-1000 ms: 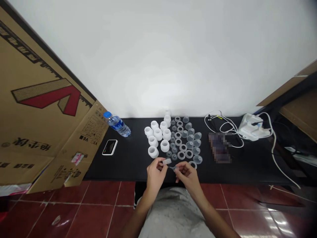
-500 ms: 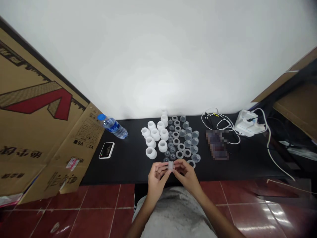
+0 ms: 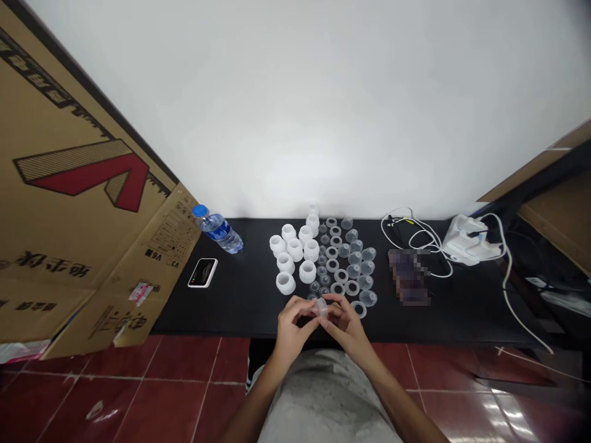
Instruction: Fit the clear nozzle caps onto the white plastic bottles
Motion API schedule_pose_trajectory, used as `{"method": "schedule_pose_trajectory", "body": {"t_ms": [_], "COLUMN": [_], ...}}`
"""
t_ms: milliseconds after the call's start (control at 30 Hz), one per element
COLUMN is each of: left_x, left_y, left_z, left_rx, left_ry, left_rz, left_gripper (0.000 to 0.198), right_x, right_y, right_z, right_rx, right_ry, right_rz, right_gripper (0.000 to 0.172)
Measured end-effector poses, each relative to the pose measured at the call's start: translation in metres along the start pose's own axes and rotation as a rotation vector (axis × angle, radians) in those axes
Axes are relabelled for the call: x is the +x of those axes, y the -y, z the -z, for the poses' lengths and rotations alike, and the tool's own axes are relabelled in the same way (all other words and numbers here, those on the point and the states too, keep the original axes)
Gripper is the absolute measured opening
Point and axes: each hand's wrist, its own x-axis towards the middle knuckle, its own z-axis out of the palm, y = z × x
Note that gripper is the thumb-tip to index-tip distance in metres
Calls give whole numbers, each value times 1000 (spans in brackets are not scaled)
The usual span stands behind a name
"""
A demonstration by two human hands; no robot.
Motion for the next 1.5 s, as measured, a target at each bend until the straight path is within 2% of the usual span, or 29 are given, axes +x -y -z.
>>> {"method": "schedule_pose_trajectory", "body": {"t_ms": [133, 367, 467, 600, 733, 800, 900, 967, 1067, 1167, 1300, 1367, 1500], "left_x": [6, 9, 7, 0, -2, -2, -3, -5, -9, -11, -10, -8, -9], "left_y": [-4, -10, -10, -8, -11, -14, -16, -16, -15, -15, -17, -18, -19], "left_z": [0, -5, -10, -12, 1, 9, 15, 15, 14, 12, 13, 15, 19], "left_rx": [14, 149, 96, 25, 247, 361, 452, 463, 461, 433, 392, 392, 455], "left_ry": [56, 83, 113, 85, 59, 93, 140, 144, 142, 164, 176, 172, 184], "left_rz": [16, -73, -57, -10, -96, -123, -144, -157, -162, -155, -138, -131, -156], "left_gripper": [27, 23, 24, 27, 34, 38, 43, 43, 38, 33, 35, 35, 38], "right_x": [1, -4, -2, 4, 1, -3, -7, -7, -5, -2, -1, -1, -1], "right_y": [1, -5, -6, -2, 1, -1, -5, -6, -7, -10, -14, -14, -7], "right_z": [0, -6, -6, -6, -11, -14, -15, -12, -5, 2, 3, 2, 4], "right_rx": [60, 62, 85, -15, -323, -450, -551, -561, -505, -384, -255, -276, -493], "right_ry": [19, -121, -155, -172, -209, -257, -351, -314, -210, -198, -203, -183, -89], "right_rz": [-23, -71, -75, 10, 127, 175, 258, 267, 201, 127, 58, 58, 126], "right_gripper": [58, 67, 69, 49, 40, 39, 27, 21, 20, 26, 33, 32, 31]}}
